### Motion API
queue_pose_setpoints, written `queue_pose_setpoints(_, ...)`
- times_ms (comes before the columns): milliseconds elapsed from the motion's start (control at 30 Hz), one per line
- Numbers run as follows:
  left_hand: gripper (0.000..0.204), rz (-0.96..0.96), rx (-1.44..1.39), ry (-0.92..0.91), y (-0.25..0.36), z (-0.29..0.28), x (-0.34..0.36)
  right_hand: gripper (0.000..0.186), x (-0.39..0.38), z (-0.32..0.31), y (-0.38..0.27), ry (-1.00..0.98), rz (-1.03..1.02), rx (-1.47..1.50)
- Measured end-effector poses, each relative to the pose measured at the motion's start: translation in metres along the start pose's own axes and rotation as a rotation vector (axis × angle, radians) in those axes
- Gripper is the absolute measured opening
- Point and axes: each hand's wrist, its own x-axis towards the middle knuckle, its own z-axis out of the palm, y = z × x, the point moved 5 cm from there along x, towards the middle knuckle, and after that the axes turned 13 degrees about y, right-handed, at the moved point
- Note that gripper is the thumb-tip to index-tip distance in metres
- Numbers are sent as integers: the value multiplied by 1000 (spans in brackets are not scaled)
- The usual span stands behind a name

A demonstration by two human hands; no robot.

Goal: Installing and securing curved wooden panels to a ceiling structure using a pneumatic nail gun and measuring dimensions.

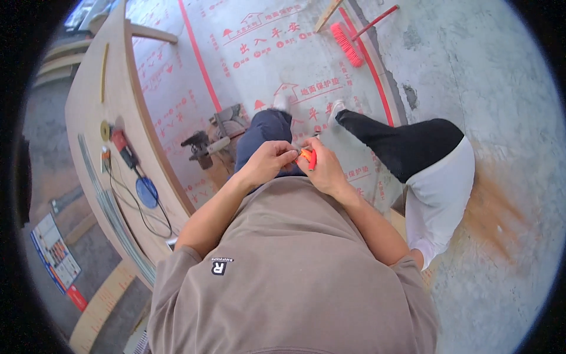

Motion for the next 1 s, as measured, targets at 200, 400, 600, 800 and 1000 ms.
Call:
queue_pose_setpoints(200,21,128,-11,-50,101,-46,157,26,127,-57,27,57,210,-305)
queue_pose_setpoints(400,15,141,-427,191,277,-162,369,24,186,-144,75,68,458,-171)
queue_pose_setpoints(600,47,326,-345,72,463,-110,514,23,182,-190,91,406,438,-138)
queue_pose_setpoints(800,101,792,126,216,583,21,581,16,208,-218,108,800,206,-34)
queue_pose_setpoints(1000,70,835,348,113,674,46,575,21,286,-251,101,827,176,10)
